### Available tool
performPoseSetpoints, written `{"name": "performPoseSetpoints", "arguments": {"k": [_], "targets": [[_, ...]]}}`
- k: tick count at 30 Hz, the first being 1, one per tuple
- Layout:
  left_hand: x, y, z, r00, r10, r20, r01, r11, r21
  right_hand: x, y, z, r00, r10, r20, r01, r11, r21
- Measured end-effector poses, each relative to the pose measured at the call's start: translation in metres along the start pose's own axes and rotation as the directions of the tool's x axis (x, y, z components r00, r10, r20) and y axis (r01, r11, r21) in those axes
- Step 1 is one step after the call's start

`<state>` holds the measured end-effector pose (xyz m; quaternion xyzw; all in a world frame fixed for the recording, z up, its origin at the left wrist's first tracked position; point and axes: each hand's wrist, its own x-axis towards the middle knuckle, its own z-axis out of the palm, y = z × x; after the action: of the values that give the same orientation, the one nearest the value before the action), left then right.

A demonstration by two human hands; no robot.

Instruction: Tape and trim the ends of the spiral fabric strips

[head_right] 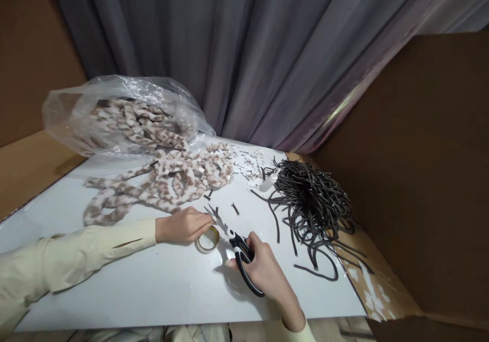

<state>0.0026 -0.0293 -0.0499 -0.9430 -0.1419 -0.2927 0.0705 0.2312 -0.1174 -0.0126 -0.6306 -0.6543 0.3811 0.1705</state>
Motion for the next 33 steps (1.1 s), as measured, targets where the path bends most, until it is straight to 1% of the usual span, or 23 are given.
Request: {"name": "performPoseSetpoints", "arguments": {"k": [4, 7, 13, 18, 24, 30, 33], "targets": [[0.000, 0.000, 0.000, 1.000, 0.005, -0.009, -0.005, 1.000, 0.015, 0.000, -0.002, 0.001, 1.000, -0.004, 0.017, 0.004, 1.000, -0.004], [0.000, 0.000, 0.000, 1.000, 0.000, -0.016, 0.000, 1.000, 0.014, 0.001, -0.003, 0.001, 1.000, -0.005, 0.007, 0.005, 1.000, -0.018], [0.000, 0.000, 0.001, 1.000, 0.005, 0.008, -0.005, 1.000, -0.003, -0.001, 0.000, -0.001, 1.000, 0.018, -0.009, -0.018, 1.000, -0.024], [0.001, 0.000, 0.000, 1.000, -0.003, 0.002, 0.003, 1.000, -0.031, -0.002, 0.001, 0.000, 1.000, -0.007, -0.013, 0.006, 0.999, -0.048], [0.001, 0.000, -0.001, 1.000, 0.003, -0.009, -0.003, 1.000, -0.010, -0.001, -0.004, 0.003, 0.999, -0.044, 0.012, 0.045, 0.997, -0.057], [0.000, -0.001, 0.000, 0.999, -0.040, 0.029, 0.041, 0.997, -0.059, -0.002, 0.004, 0.003, 0.999, -0.033, 0.005, 0.033, 0.999, -0.027], [0.000, -0.002, 0.000, 0.998, -0.049, 0.027, 0.051, 0.997, -0.063, -0.003, 0.007, 0.003, 0.999, -0.031, -0.006, 0.031, 0.999, -0.020]]}}
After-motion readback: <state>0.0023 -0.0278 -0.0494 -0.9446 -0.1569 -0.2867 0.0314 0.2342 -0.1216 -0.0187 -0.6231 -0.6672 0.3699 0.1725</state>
